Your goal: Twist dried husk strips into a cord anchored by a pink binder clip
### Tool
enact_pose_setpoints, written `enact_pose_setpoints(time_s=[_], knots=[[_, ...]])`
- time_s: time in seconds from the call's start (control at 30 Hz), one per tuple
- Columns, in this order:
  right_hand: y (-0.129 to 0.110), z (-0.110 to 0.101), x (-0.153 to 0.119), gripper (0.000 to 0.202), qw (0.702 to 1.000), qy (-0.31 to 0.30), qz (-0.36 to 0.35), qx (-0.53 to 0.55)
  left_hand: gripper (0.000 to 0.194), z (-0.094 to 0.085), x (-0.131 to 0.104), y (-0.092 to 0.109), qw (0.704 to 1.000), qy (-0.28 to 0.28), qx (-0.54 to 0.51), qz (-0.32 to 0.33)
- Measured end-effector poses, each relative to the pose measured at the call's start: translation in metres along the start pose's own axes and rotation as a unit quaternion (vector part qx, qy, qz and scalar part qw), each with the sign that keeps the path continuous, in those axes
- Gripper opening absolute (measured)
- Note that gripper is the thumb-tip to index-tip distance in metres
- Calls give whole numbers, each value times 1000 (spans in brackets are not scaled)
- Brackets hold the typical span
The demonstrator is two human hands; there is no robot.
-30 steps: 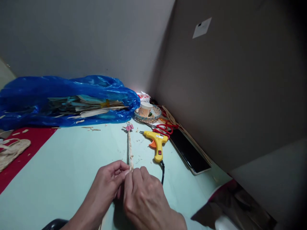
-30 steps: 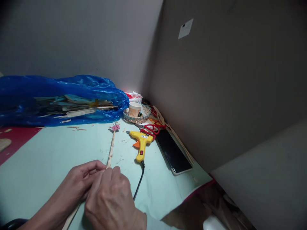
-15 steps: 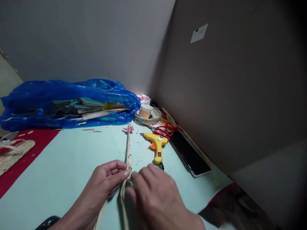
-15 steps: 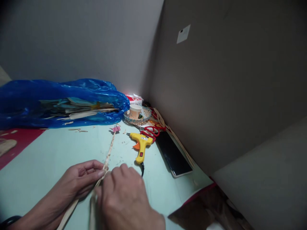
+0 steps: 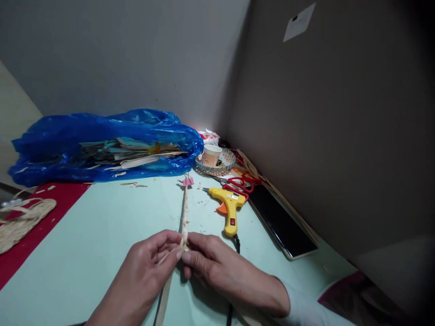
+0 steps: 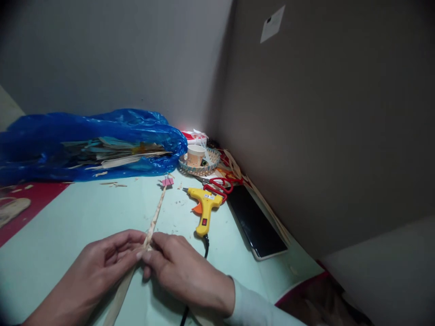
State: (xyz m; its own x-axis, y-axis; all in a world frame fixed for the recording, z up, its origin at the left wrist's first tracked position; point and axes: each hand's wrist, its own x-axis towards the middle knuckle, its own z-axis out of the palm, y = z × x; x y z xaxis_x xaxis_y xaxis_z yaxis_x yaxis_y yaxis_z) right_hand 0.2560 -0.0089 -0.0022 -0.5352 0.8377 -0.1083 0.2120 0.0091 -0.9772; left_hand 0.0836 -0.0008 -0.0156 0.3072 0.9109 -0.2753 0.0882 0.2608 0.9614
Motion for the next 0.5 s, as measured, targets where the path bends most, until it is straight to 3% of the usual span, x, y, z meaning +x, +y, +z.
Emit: enact_pose_setpoints(time_s=[0.23,0.5], knots=[[7,3,0,27,999,35,-1,-39,42,8,-8,3,999,50,-9,-10],[9,4,-2,16,986,87,13,-142,32,3,-9,1,994,40,104,10]])
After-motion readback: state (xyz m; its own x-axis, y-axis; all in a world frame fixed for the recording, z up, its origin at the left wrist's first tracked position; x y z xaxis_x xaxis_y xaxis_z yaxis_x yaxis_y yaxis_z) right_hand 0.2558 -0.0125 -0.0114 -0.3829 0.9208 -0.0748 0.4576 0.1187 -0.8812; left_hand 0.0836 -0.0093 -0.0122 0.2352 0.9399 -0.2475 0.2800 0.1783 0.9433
